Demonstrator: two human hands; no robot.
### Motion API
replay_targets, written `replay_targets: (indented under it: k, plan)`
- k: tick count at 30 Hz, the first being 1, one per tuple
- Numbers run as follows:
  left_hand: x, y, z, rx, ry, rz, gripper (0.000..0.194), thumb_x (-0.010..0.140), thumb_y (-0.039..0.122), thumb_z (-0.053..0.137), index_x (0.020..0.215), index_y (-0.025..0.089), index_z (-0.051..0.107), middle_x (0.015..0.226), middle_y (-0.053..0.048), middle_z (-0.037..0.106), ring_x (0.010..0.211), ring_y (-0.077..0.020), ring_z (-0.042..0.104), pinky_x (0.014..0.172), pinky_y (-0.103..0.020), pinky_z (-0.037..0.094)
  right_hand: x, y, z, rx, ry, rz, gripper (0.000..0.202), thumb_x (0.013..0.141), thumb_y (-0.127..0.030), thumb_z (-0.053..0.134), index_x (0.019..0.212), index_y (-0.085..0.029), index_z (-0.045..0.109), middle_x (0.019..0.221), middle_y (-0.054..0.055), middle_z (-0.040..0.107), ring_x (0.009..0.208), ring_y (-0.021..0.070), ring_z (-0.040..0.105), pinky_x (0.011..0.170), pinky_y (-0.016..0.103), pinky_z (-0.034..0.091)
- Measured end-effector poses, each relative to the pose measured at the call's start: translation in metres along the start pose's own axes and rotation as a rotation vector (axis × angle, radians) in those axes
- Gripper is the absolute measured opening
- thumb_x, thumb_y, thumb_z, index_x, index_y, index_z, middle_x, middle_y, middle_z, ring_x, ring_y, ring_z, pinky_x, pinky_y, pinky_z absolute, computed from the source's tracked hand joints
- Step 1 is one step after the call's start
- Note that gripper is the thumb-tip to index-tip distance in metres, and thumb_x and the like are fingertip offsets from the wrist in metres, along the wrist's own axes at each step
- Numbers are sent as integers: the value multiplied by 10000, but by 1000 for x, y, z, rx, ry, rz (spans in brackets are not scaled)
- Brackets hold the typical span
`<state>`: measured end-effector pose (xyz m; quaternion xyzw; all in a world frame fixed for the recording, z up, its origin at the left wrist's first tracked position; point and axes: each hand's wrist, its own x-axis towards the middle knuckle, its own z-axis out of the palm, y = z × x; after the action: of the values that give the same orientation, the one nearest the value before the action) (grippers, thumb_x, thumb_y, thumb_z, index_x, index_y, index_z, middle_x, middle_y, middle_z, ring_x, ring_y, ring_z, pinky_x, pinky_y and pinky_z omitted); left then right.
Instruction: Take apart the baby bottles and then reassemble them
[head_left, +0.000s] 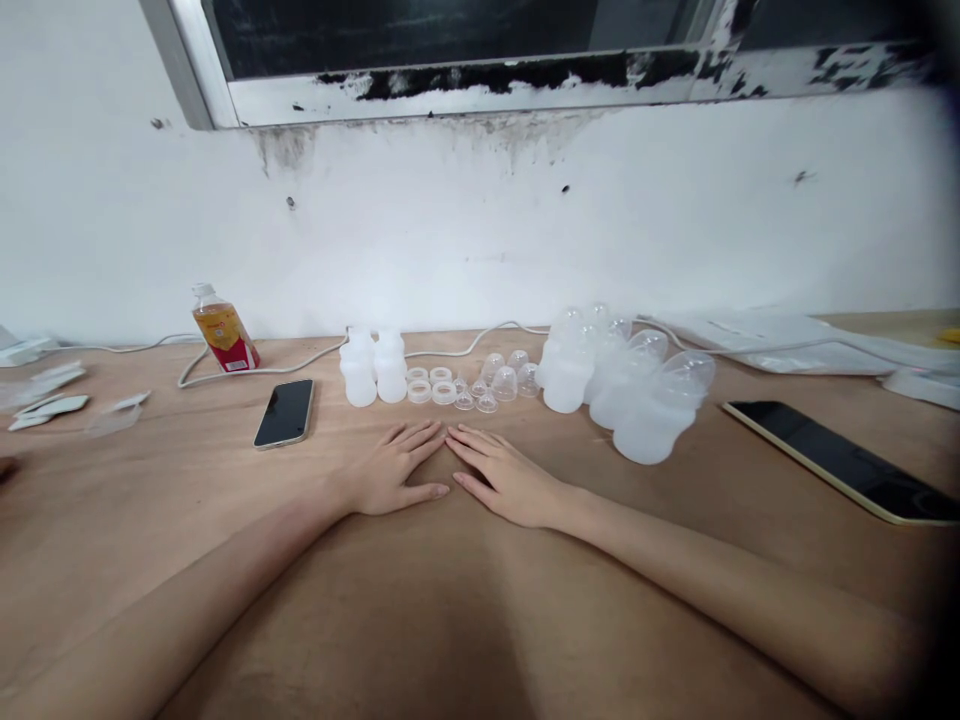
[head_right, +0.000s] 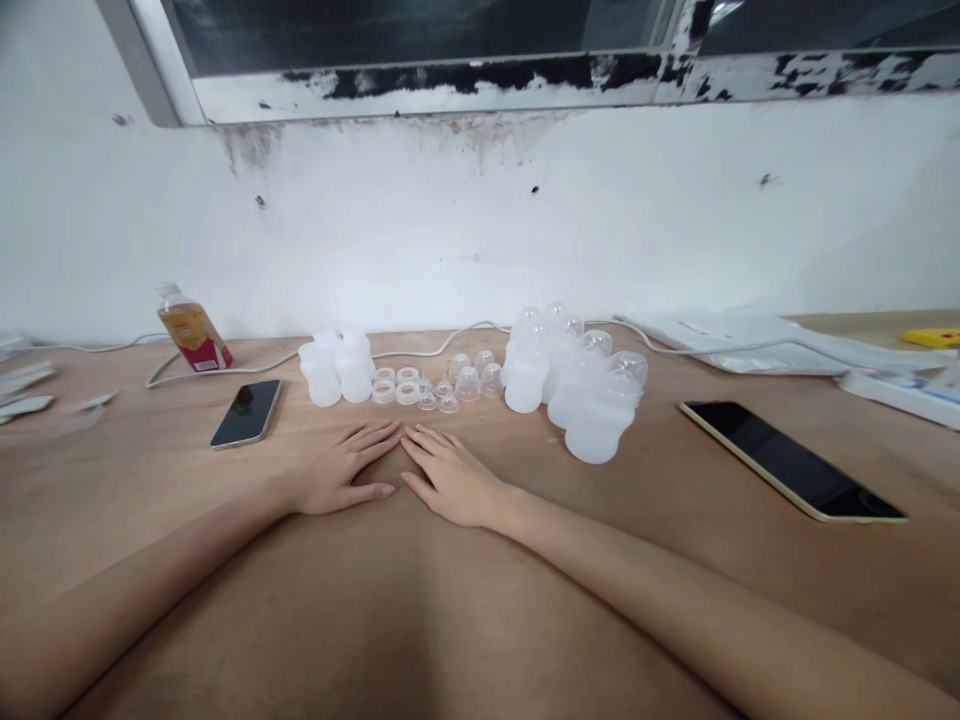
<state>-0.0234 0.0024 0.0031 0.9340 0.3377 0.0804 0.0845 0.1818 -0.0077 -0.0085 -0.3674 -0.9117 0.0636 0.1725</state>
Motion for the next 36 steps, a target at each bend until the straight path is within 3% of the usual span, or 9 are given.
replay_targets:
  k: [7,11,13,16,18,21,28,32,36]
  plan:
    - [0,1,-1,38,3,5,675,776,544,313,1312,170,145,1371,-103,198,1250,-220,183,1005,-410,162,-1,-2,0,-39,-5,-7,493,836,-375,294,1248,-113,357,1301,125,348,1212,227,274,975,414,267]
    - [6,-1,1,63,102,-23,508,802,493,309,1194,178,377,1238,-97,418,1124,-223,379,937,-403,286,3,2,-3,-59,75,-5,402,817,-331,356,1168,-154,440,1164,109,478,1075,220,427,888,379,356]
    - [14,-3,3,62,190,-43,428,814,449,314,1098,162,455,1143,-99,484,1048,-210,439,897,-373,338,9,11,-4,-50,190,94,376,806,-306,378,1150,-164,436,1038,101,532,926,202,507,799,352,406]
    - [29,-10,7,75,338,-50,396,815,392,346,1109,141,432,1190,-113,431,1084,-210,405,921,-355,327,19,33,-3,7,380,344,423,787,-304,409,1173,-136,375,838,78,569,716,182,543,660,315,433]
    - [39,-17,9,105,383,-48,418,815,365,355,1168,142,380,1260,-113,366,1135,-220,351,951,-365,293,26,48,-2,56,427,466,411,767,-308,439,1132,-121,413,715,48,571,628,172,539,611,297,425]
    - [49,-24,10,143,368,-59,455,813,358,360,1210,136,337,1248,-107,396,1125,-230,351,943,-379,294,33,63,0,124,444,526,294,748,-291,466,988,-133,525,650,32,582,593,159,538,607,281,407]
    - [45,-20,7,211,403,-125,321,793,322,410,1050,138,470,977,-94,541,942,-222,458,804,-360,380,30,54,-7,178,463,437,162,774,-278,418,767,-161,530,587,1,553,529,115,501,533,224,376]
    - [33,-10,8,154,374,-106,268,790,307,421,984,140,500,864,-76,540,837,-197,491,740,-328,411,20,36,-12,147,252,147,142,795,-258,390,808,-183,510,615,-12,551,539,101,487,541,210,365]
    - [19,1,12,-18,357,-43,236,774,298,456,958,167,524,1035,-88,476,857,-162,502,748,-283,428,15,25,-13,3,94,68,174,790,-275,400,904,-187,498,741,24,585,632,128,522,590,236,374]
